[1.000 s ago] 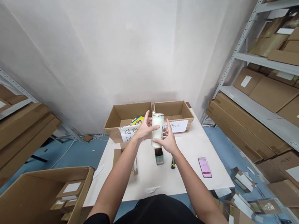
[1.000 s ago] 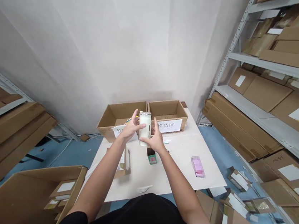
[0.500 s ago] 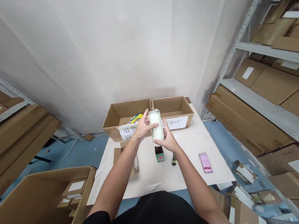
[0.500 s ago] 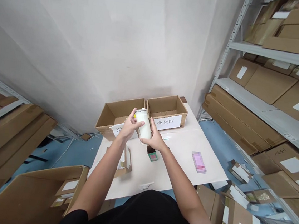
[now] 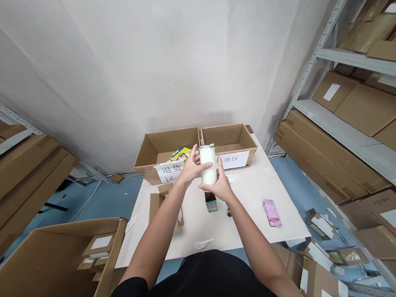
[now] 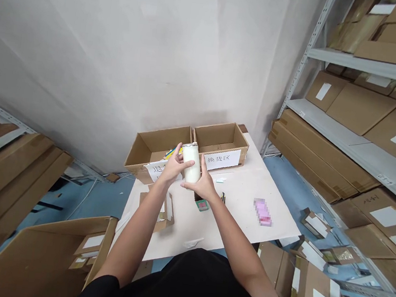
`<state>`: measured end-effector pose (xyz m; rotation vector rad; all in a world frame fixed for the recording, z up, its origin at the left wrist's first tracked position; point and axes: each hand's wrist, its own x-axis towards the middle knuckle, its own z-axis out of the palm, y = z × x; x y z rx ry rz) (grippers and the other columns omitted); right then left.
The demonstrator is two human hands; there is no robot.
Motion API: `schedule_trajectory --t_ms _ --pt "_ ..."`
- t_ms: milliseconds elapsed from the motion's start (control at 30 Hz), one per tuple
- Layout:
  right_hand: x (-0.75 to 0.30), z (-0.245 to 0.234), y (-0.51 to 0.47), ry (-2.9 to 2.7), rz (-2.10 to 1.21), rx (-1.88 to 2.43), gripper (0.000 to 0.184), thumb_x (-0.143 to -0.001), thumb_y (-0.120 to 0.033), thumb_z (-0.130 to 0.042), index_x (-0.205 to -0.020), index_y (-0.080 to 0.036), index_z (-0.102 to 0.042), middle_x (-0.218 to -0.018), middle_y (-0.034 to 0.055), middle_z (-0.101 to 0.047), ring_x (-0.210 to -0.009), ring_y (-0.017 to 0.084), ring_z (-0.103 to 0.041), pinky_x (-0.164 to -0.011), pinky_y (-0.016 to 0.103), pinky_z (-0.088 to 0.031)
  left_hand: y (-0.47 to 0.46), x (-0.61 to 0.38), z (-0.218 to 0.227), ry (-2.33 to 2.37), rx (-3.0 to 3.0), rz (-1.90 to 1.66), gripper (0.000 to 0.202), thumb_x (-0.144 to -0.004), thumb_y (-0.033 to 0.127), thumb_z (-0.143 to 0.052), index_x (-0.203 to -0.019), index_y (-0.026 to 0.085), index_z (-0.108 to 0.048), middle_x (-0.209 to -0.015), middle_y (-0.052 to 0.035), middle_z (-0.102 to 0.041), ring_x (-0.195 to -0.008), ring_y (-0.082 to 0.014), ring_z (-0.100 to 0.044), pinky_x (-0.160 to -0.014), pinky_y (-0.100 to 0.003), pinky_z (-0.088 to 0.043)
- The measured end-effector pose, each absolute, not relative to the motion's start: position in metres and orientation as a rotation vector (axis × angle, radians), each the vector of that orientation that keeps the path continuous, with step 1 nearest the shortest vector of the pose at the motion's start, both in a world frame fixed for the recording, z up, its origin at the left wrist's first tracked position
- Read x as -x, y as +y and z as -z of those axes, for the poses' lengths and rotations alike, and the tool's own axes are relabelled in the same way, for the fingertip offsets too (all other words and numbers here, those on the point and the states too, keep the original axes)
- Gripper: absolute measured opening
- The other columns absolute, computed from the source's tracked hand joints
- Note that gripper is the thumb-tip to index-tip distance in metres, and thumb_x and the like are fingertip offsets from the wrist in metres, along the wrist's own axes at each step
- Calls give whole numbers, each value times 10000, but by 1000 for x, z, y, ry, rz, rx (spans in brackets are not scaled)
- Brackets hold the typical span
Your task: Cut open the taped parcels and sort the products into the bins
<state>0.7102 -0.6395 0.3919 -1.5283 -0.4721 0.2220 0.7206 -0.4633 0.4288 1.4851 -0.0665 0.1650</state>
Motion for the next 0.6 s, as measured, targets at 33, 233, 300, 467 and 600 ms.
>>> schedule_trajectory --t_ms 33,233,300,467,600 --pt "-710 -391 -639 -485 -252 1498 1333 -708 -361 -896 -1689 -365 6 -1472 99 -581 -1212 271 -641 -1025 463 -550 -463 -720 -427 -61 -1470 -154 1299 -758 402 -910 -1690 307 -11 -1281 -100 -706 -1141 -257 -698 -1022 -457 -562" --pt "-709 -385 -637 -388 -256 1528 1409 -625 -351 -950 -1694 -344 -32 -1324 89 -647 -1057 257 -688 -971 456 -571 -460 -720 -426 -43 -1492 -176 1295 -745 402 -920 -1691 316 -40 -1382 -119 -652 -1231 -268 -656 -1080 -457 -526" --pt "-707 -382 -636 -397 -260 1521 1412 -626 -354 -952 -1693 -354 -27 -1339 86 -637 -1092 255 -675 -988 449 -563 -460 -720 -426 -3 -1491 -175 1346 -711 376 -945 -1692 304 -25 -1368 -128 -661 -1212 -272 -663 -1068 -463 -533" --pt "-707 -376 -633 -420 -307 1457 1346 -701 -365 -899 -1694 -337 10 -1271 78 -668 -1051 240 -690 -949 421 -575 -458 -719 -422 4 -1397 -135 1325 -730 422 -925 -1689 324 -16 -1419 -121 -643 -1254 -259 -650 -1080 -421 -527" --pt "-709 -371 -633 -393 -208 1575 1362 -653 -341 -927 -1695 -357 -51 -1310 65 -655 -1083 243 -668 -965 413 -568 -457 -720 -414 56 -1425 -114 1376 -709 387 -942 -1688 320 22 -1377 -118 -674 -1196 -259 -679 -1030 -425 -561"
